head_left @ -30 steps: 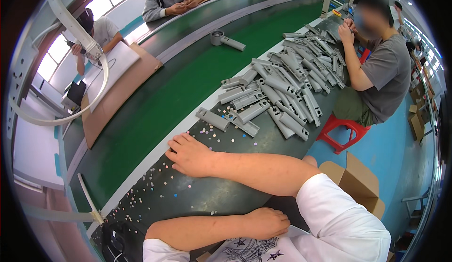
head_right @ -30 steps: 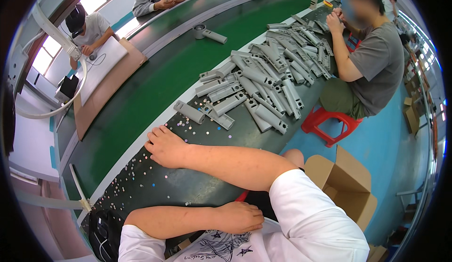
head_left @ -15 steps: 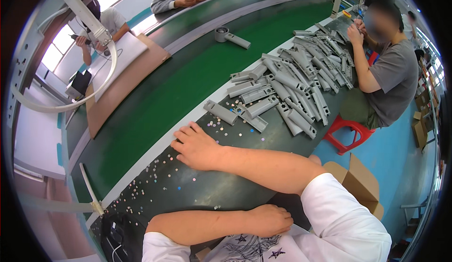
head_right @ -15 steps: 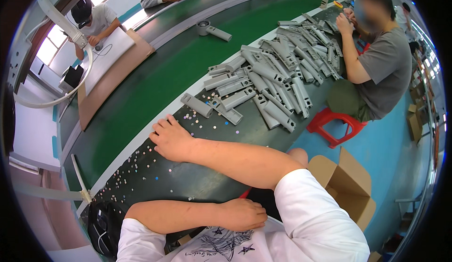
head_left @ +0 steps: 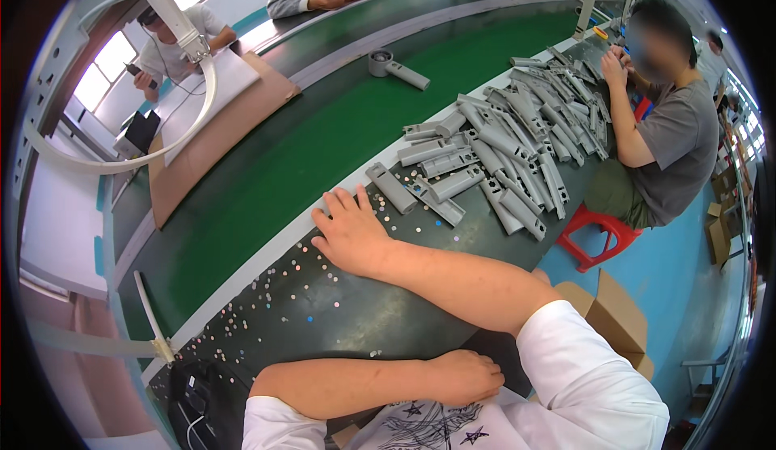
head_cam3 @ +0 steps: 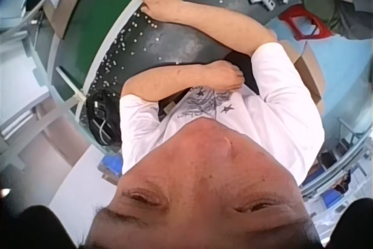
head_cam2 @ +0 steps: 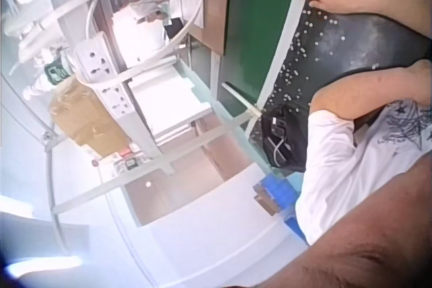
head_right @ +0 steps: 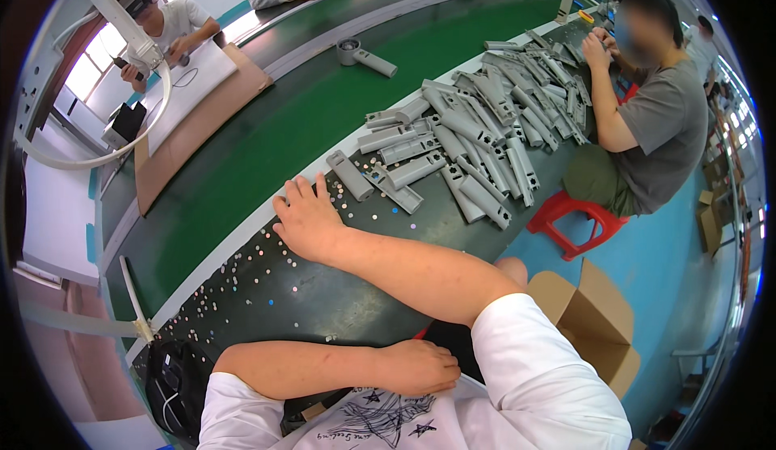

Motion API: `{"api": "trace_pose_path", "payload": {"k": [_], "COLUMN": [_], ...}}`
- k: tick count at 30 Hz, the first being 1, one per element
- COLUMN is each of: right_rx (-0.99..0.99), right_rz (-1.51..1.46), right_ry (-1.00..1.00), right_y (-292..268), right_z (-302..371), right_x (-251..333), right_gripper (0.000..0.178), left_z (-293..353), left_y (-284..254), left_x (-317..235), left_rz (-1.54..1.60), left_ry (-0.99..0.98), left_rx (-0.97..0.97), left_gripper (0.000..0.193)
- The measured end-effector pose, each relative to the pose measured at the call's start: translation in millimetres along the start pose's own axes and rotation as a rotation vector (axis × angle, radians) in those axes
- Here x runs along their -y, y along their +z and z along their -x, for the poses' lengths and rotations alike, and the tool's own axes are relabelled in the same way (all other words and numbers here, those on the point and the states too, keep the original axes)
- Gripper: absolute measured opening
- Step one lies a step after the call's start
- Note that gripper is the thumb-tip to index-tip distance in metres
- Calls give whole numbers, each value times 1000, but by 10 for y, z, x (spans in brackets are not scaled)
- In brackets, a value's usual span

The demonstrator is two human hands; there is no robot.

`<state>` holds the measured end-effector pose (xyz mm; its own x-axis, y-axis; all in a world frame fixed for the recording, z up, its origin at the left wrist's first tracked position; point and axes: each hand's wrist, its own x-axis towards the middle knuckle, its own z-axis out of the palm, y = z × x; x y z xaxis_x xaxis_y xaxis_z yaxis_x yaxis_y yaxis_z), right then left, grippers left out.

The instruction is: Assemble mechanical parts and internal circuit boards into a handheld electronic device housing.

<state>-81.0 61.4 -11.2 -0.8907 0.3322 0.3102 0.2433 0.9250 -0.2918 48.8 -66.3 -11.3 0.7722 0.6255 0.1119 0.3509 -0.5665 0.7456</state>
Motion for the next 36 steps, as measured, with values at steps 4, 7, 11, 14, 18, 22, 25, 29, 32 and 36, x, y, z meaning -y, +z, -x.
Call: {"api": "trace_pose_path", "payload": {"k": [4, 7, 11, 14, 18, 22, 25, 29, 32, 36], "right_rx": [26, 6, 12, -173, -276, -289, 4, 124, 79, -14], "right_rz": [-25, -33, -351, -409, -76, 343, 290, 317, 224, -182], "right_ry": [-123, -154, -50, 135, 292, 435, 578, 523, 507, 453], "right_y": [10, -29, -176, -375, -438, -570, -570, -409, -283, 21], "right_z": [19, 21, -123, -364, -1012, -1385, -1480, -1624, -1904, -2294], "right_x": [16, 27, 12, -139, -837, -1807, -2251, -2404, -2227, -1767], "right_gripper": [45, 42, 36, 32, 24, 22, 33, 37, 36, 35], "left_z": [5, 12, 35, 5, 5, -28, -33, -72, -59, -50], "left_y": [17, 7, 4, 35, 41, 2, 9, 59, 25, -9], "left_x": [7, 0, 1, 46, 60, 63, 60, 126, 109, 104], "left_rz": [1, -3, -5, 13, 31, 47, 80, 107, 145, 178], "left_ry": [-4, 1, 4, 0, 1, 7, -18, -2, 6, -4], "left_rx": [12, 18, -2, -3, 13, 30, 14, -4, -14, 16], "left_gripper": [24, 23, 23, 27, 26, 26, 27, 28, 28, 26]}}
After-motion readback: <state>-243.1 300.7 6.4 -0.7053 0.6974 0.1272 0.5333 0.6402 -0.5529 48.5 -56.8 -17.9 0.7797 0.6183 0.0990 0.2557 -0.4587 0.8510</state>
